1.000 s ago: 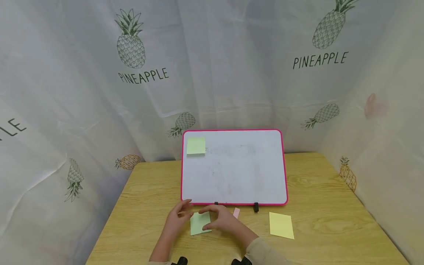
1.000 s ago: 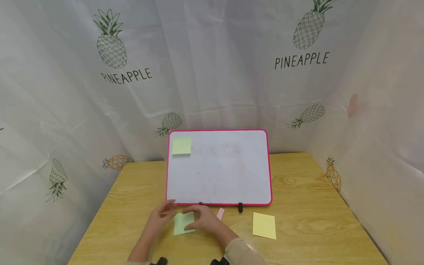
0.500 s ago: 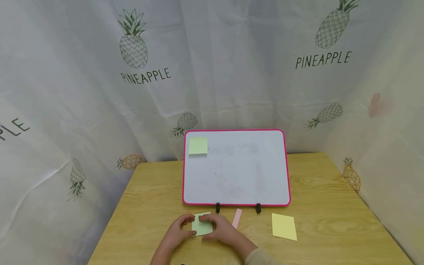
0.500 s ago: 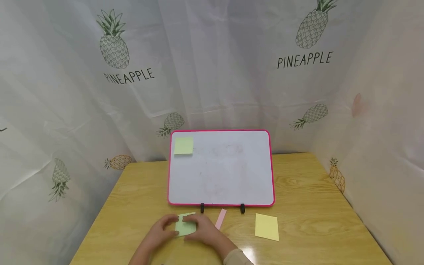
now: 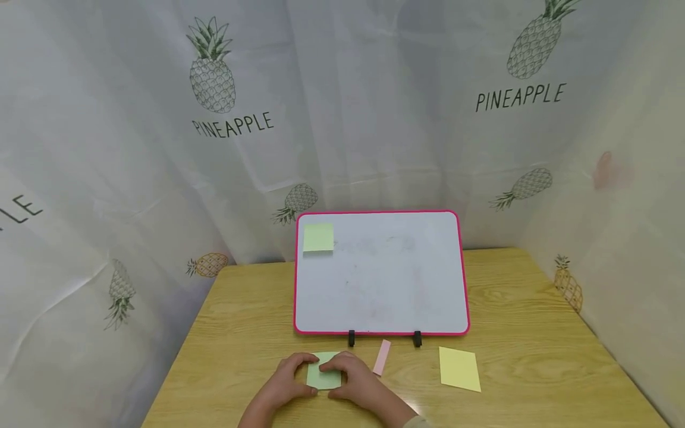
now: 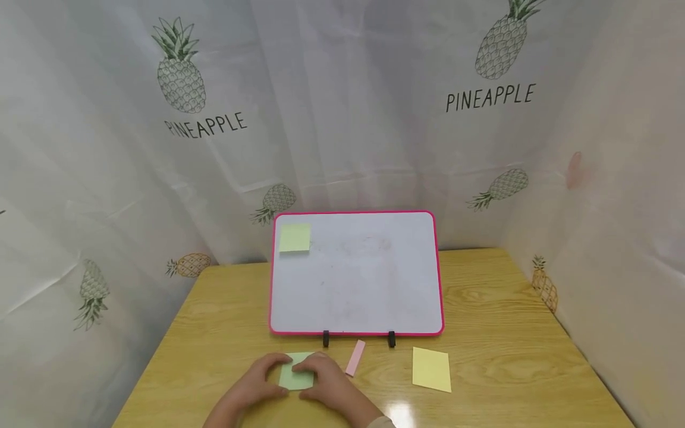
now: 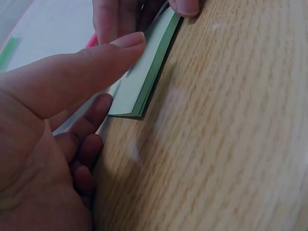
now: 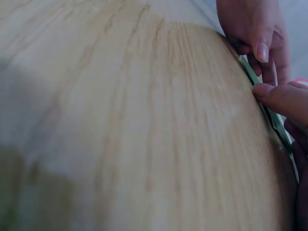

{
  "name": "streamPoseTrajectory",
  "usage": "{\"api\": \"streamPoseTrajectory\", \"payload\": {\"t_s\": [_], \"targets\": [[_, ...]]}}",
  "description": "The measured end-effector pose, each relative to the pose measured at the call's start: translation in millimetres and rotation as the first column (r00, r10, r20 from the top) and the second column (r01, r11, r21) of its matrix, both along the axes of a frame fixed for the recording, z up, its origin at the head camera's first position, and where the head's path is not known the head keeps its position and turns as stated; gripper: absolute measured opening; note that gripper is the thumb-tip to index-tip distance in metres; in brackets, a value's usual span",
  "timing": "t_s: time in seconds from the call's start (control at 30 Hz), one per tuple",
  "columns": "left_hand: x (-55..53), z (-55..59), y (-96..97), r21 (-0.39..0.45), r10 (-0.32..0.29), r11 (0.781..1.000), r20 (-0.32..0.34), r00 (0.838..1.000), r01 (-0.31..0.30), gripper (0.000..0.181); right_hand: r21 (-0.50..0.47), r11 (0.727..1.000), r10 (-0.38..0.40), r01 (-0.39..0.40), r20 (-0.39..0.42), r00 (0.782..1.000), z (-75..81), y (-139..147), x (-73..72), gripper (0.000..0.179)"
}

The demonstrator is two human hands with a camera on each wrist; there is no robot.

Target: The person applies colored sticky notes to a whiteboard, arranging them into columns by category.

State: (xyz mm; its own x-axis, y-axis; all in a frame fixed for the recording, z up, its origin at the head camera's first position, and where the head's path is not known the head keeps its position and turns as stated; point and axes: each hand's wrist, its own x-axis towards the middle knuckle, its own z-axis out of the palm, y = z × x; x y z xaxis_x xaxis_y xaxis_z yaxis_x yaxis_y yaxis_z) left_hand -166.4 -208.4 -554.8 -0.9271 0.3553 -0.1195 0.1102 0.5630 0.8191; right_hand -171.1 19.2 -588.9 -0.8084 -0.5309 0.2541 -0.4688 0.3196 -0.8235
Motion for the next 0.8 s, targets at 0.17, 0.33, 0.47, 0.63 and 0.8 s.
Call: {"api": "streamPoseTrajectory", "payload": {"t_s": [0.17, 0.33, 0.47, 0.63, 0.8], "targets": [[0.7, 0.4, 0.5, -0.015, -0.021, 1.000, -0.040, 0.999, 0.020, 0.055, 0.010, 1.000, -0.001, 0.001, -0.004, 1.000, 1.8, 2.1, -1.6, 0.043], [1.5, 0.2, -0.1, -0.036, -0.041, 0.999, -0.061, 0.997, 0.039, 0.054, 0.017, 1.000, -0.021, 0.020, 0.057, 0.998, 4.0, 2.3, -2.2, 0.039], [1.3, -0.3, -0.3, -0.048, -0.044, 0.998, -0.080, 0.996, 0.040, 0.052, 0.005, 1.000, -0.029, 0.028, 0.096, 0.995, 6.2, 2.6, -2.9, 0.038], [2.8, 1.9, 0.9, -0.047, -0.045, 0.998, -0.089, 0.995, 0.041, 0.051, 0.008, 1.000, -0.027, 0.026, 0.107, 0.994, 6.1, 3.2, -2.8, 0.038], [3.1, 3.9, 1.9, -0.041, -0.046, 0.998, -0.066, 0.997, 0.043, 0.049, 0.010, 1.000, -0.017, 0.016, 0.104, 0.994, 5.3, 3.8, -2.9, 0.037]]}}
